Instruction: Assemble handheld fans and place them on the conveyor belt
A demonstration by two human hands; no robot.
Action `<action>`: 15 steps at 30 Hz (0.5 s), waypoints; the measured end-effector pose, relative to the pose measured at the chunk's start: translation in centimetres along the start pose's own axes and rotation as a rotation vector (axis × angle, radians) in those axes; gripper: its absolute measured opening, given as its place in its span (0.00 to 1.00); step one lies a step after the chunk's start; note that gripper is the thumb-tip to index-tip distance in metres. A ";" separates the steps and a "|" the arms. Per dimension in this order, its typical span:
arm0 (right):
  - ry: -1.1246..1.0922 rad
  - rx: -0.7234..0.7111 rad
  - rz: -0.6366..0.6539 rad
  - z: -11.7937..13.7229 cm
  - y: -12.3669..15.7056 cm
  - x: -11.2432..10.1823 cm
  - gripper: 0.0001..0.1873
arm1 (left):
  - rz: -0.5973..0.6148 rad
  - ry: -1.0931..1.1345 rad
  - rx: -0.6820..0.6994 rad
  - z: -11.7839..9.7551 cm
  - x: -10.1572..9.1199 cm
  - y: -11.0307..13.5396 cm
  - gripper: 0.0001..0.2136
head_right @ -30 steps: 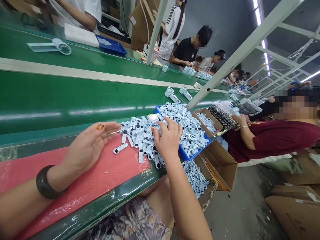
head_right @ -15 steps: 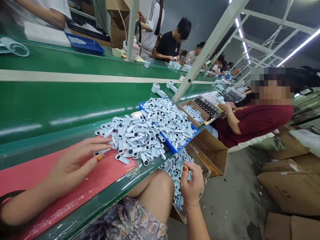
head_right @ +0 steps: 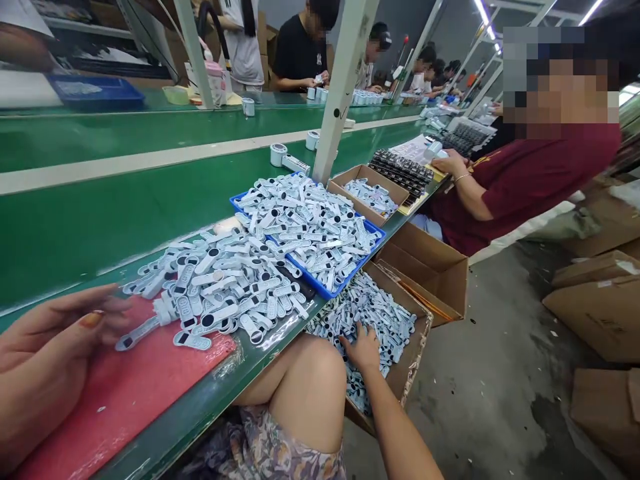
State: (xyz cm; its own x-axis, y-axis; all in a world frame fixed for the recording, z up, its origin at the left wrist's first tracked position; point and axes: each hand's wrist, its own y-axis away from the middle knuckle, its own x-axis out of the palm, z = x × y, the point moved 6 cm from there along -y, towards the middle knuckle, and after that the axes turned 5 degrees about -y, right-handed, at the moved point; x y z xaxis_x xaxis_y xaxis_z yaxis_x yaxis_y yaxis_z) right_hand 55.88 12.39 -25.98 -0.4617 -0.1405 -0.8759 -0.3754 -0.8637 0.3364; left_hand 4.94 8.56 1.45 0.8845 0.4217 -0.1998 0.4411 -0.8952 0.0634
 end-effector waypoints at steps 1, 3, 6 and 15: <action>0.000 -0.009 0.011 0.0 0.2 0.1 0.41 | -0.007 0.021 -0.005 -0.2 0.1 0.1 0.15; -0.009 -0.023 0.032 -0.1 0.8 0.2 0.37 | -0.020 0.049 -0.005 -0.7 0.3 0.4 0.15; -0.029 -0.015 0.061 -0.1 1.5 0.4 0.35 | -0.011 0.072 0.003 -1.6 0.7 0.6 0.15; -0.116 0.025 0.081 2.1 4.0 -1.1 0.35 | 0.058 0.175 0.082 -0.3 0.4 -0.1 0.17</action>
State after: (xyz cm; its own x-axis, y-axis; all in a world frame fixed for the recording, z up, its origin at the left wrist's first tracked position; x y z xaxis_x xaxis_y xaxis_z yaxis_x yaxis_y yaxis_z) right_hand 53.22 10.08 -22.99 -0.5805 -0.1512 -0.8001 -0.3524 -0.8392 0.4143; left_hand 5.35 8.84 1.62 0.9242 0.3812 -0.0244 0.3811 -0.9245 -0.0113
